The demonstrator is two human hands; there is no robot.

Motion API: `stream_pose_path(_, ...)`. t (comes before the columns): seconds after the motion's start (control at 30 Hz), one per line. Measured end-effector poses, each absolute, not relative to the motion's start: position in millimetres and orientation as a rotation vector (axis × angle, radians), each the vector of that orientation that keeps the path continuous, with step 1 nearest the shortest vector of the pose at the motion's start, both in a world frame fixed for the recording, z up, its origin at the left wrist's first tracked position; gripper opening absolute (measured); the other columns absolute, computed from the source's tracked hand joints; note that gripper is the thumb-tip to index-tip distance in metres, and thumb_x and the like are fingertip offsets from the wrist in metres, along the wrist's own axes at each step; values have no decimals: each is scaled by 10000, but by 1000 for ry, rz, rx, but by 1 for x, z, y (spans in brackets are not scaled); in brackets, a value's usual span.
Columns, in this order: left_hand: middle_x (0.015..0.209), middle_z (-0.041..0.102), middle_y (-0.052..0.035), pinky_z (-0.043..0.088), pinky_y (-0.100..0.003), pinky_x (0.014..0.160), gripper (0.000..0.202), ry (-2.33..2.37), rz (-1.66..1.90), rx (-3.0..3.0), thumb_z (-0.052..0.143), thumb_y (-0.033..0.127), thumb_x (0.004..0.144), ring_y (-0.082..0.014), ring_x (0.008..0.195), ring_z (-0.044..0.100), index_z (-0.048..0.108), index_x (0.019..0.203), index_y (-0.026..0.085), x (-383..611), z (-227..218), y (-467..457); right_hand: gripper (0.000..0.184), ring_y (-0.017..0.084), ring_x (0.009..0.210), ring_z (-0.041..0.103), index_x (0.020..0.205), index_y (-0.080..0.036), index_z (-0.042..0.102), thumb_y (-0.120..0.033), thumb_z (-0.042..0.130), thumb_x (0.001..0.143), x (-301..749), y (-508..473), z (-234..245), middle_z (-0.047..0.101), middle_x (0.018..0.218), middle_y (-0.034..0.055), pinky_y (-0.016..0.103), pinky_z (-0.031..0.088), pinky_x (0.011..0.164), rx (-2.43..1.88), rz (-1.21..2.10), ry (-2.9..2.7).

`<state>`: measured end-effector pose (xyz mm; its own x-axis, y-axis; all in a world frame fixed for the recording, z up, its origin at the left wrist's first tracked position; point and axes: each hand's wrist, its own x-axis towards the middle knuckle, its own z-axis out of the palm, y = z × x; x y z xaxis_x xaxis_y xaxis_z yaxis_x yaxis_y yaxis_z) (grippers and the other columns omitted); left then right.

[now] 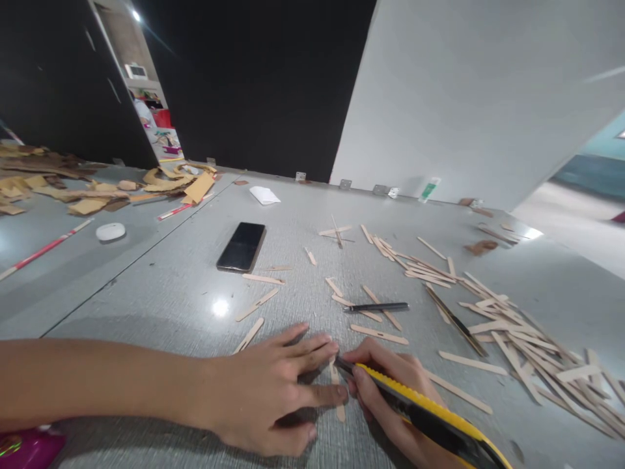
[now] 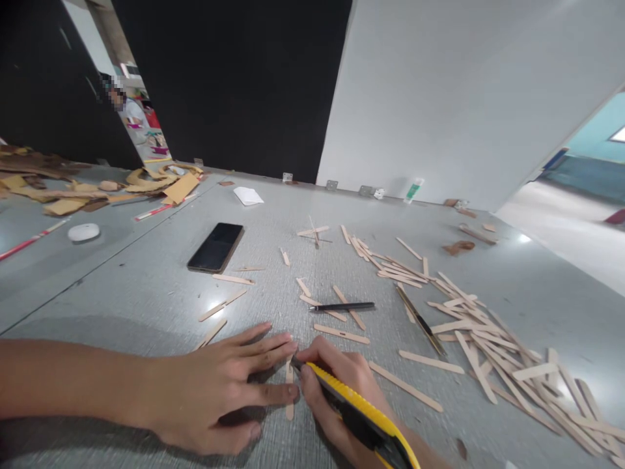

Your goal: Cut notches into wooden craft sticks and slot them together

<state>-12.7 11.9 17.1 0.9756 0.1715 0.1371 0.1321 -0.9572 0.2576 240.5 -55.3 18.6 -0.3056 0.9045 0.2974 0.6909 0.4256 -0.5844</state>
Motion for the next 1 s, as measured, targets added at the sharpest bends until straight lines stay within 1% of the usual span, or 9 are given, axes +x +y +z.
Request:
stream_pose_path(0.13, 1706, 307, -255, 231, -593, 1299, 617, 215, 261, 2864, 540, 392, 1040, -412, 1587, 327, 444, 1614, 188, -13, 17, 12, 166, 165, 607, 648, 997, -274, 580, -326, 466, 1106, 243, -53, 18, 684, 725, -28, 284, 489, 612, -1342, 500, -2105)
stream_pose_path(0.2, 1709, 315, -237, 231, -588, 1302, 612, 219, 286, 2862, 545, 383, 1036, -402, 1584, 340, 454, 1609, 187, -12, 17, 11, 170, 149, 567, 606, 974, -264, 571, -309, 460, 1096, 243, -50, 19, 653, 701, -37, 270, 467, 582, -1319, 546, -2163)
stream_pose_path(0.33, 1709, 317, -238, 235, -591, 1300, 625, 212, 298, 2869, 549, 383, 1030, -402, 1580, 351, 446, 1611, 178, -12, 16, 11, 158, 118, 493, 505, 952, -246, 554, -259, 443, 1064, 244, -46, 24, 574, 649, -63, 245, 409, 514, -1277, 583, -2289)
stream_pose_path(0.43, 1723, 290, -225, 231, -593, 1301, 625, 217, 285, 2857, 547, 395, 1035, -400, 1587, 337, 433, 1621, 207, -12, 16, 12, 153, 125, 512, 529, 963, -246, 555, -277, 449, 1070, 244, -47, 24, 592, 658, -54, 249, 419, 527, -1282, 571, -2278)
stream_pose_path(0.57, 1708, 308, -255, 238, -596, 1294, 611, 224, 252, 2868, 527, 412, 1047, -417, 1584, 332, 444, 1610, 189, -12, 16, 12, 190, 140, 555, 570, 975, -255, 567, -334, 449, 1100, 245, -51, 21, 617, 677, -43, 268, 443, 578, -1328, 587, -2194)
stream_pose_path(0.73, 1718, 323, -216, 221, -579, 1307, 625, 228, 260, 2870, 535, 413, 1047, -395, 1589, 332, 433, 1623, 195, -13, 15, 12, 195, 128, 522, 528, 981, -251, 575, -342, 449, 1100, 246, -51, 20, 590, 654, -56, 255, 404, 531, -1334, 649, -2171)
stream_pose_path(0.83, 1713, 330, -222, 218, -582, 1307, 620, 230, 252, 2875, 522, 420, 1052, -394, 1590, 331, 435, 1623, 197, -13, 16, 11, 185, 129, 522, 533, 999, -247, 578, -325, 443, 1099, 245, -50, 20, 609, 656, -51, 253, 415, 537, -1321, 647, -2178)
stream_pose_path(1.0, 1711, 331, -225, 216, -576, 1308, 607, 239, 223, 2878, 508, 422, 1055, -386, 1596, 320, 435, 1617, 203, -12, 17, 11, 160, 131, 513, 525, 1022, -247, 578, -321, 456, 1094, 245, -50, 18, 601, 648, -64, 255, 421, 533, -1323, 609, -2188)
